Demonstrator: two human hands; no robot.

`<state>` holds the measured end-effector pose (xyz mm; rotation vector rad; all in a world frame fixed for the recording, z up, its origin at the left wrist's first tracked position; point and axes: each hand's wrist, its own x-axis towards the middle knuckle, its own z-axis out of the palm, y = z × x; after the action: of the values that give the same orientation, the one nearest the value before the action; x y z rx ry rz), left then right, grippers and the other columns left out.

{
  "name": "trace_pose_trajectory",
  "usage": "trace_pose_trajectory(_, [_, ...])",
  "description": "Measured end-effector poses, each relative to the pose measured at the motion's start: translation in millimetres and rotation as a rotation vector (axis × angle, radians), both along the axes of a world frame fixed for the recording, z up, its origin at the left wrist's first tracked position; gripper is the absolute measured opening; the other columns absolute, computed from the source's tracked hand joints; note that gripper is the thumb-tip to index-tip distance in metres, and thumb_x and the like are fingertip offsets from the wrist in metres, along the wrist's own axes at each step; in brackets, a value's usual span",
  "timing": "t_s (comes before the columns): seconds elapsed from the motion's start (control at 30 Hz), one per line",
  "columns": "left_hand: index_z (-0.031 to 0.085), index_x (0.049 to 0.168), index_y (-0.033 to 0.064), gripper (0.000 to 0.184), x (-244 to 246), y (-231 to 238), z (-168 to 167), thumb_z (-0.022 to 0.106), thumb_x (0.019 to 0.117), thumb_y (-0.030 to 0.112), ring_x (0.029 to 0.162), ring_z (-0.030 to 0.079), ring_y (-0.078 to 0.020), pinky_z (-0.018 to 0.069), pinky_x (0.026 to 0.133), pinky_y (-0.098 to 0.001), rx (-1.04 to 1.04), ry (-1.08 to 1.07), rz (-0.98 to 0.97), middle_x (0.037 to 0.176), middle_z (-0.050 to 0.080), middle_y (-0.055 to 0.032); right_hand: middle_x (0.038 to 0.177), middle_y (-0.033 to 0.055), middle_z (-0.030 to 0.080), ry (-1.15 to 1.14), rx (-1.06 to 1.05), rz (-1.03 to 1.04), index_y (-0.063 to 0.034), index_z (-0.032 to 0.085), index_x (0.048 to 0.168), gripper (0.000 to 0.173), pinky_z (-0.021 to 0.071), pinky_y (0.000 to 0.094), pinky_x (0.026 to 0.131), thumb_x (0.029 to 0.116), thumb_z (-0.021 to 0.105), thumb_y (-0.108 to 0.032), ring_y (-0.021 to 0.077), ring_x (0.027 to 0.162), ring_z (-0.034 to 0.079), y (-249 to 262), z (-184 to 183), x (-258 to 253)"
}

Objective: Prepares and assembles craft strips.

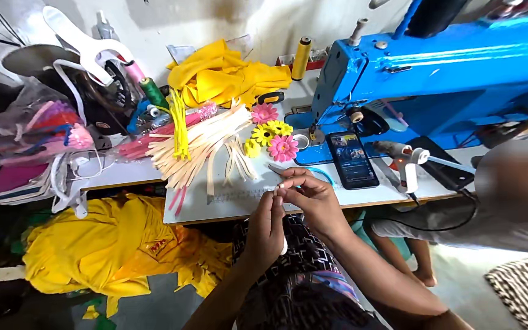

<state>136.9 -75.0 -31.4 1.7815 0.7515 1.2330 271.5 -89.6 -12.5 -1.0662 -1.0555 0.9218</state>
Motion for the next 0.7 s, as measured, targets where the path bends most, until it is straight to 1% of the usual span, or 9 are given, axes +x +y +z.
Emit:
trace_pose_trajectory(0.1, [0.062,0.103,-0.0077,0.027,-2.1,2.0,-3.4,0.041,0.1074,0.01,0.065,0.056,-0.0067,0.0492,0.064,-0.0192,0.192,0.182,0.155,0.075,0.058,-0.0084,0.122,0.0041,0.066,0.052,-0.079,0.003,-0.0106,0.075,0.078,0.007,0.0574,0.0223,0.08,0.0836,0.075,-0.007,0.0073,0.097,0.065,-2.6,11.7,0.4])
trace_pose_trajectory(0.23, [0.067,0.103,-0.007,0.025,0.3,3.6,-6.9,0.047,0.1045,0.008,0.075,0.07,-0.0187,0.0569,0.07,-0.0282,0.396,0.316,0.302,0.086,0.071,-0.0165,0.129,0.006,0.066,0.236,-0.156,0.034,-0.0081,0.073,0.074,0.017,0.0543,0.0286,0.092,0.0887,0.065,-0.003,0.0118,0.114,0.062,-2.7,16.3,-5.0])
trace_pose_trajectory(0.3, [0.067,0.101,-0.0064,0.024,1.1,7.2,-9.6,0.047,0.1035,0.007,0.073,0.068,-0.0171,0.0554,0.069,-0.0265,0.396,0.281,0.289,0.082,0.069,-0.0152,0.126,0.0058,0.067,0.408,-0.195,0.067,-0.0077,0.071,0.076,0.021,0.0545,0.0286,0.091,0.0917,0.059,-0.002,0.0119,0.111,0.064,-0.6,16.1,-8.4])
trace_pose_trajectory(0.37, [0.063,0.098,-0.0079,0.027,0.3,11.9,-9.8,0.043,0.1063,0.008,0.068,0.057,-0.0068,0.0494,0.066,-0.0195,0.225,0.119,0.14,0.076,0.06,-0.0084,0.124,0.0061,0.068,0.526,-0.201,0.118,-0.0073,0.073,0.082,0.022,0.0553,0.0286,0.088,0.0948,0.056,-0.001,0.0113,0.103,0.066,3.6,12.1,-9.7])
trace_pose_trajectory(0.43, [0.059,0.098,-0.005,0.029,-1.0,14.7,-3.9,0.037,0.1091,0.01,0.07,0.053,0.0011,0.048,0.068,-0.0164,0.033,-0.054,-0.056,0.077,0.055,0.0008,0.125,0.0064,0.068,0.498,-0.154,0.155,-0.0074,0.074,0.084,0.019,0.0571,0.0237,0.077,0.0951,0.059,-0.003,0.0081,0.09,0.067,8.4,6.5,-9.2])
trace_pose_trajectory(0.47, [0.057,0.098,-0.0032,0.029,-1.4,15.3,-0.7,0.035,0.1099,0.011,0.07,0.054,0.0015,0.0497,0.069,-0.0173,-0.03,-0.107,-0.12,0.076,0.055,0.0035,0.125,0.0075,0.066,0.466,-0.126,0.161,-0.0067,0.074,0.084,0.017,0.0569,0.0214,0.067,0.0946,0.061,-0.003,0.0065,0.08,0.066,10.0,4.7,-9.6])
trace_pose_trajectory(0.53, [0.056,0.098,-0.0004,0.028,-2.1,14.6,4.1,0.033,0.1102,0.011,0.07,0.056,0.0003,0.0519,0.07,-0.0194,-0.101,-0.142,-0.164,0.075,0.054,0.0056,0.126,0.0086,0.065,0.414,-0.101,0.164,-0.0059,0.074,0.083,0.017,0.0552,0.0196,0.059,0.095,0.062,-0.002,0.0051,0.069,0.064,10.7,2.3,-10.5])
trace_pose_trajectory(0.6, [0.055,0.098,0.0012,0.026,-1.6,14.8,6.4,0.033,0.1094,0.009,0.067,0.055,0.0002,0.0517,0.068,-0.0188,-0.166,-0.152,-0.166,0.073,0.053,0.0068,0.129,0.0081,0.064,0.316,-0.091,0.125,-0.0065,0.076,0.085,0.015,0.0563,0.02,0.067,0.0952,0.064,-0.005,0.005,0.079,0.065,10.8,-0.3,-9.3])
trace_pose_trajectory(0.7, [0.06,0.103,0.0001,0.028,0.3,16.6,6.2,0.035,0.1092,0.01,0.066,0.058,-0.0022,0.0536,0.066,-0.0205,-0.271,-0.199,-0.07,0.074,0.056,0.0053,0.137,0.0078,0.062,-0.017,-0.044,0.031,-0.0081,0.077,0.102,0.021,0.0519,0.0295,0.1,0.1014,0.059,-0.018,0.0136,0.125,0.058,2.3,-8.0,-4.7])
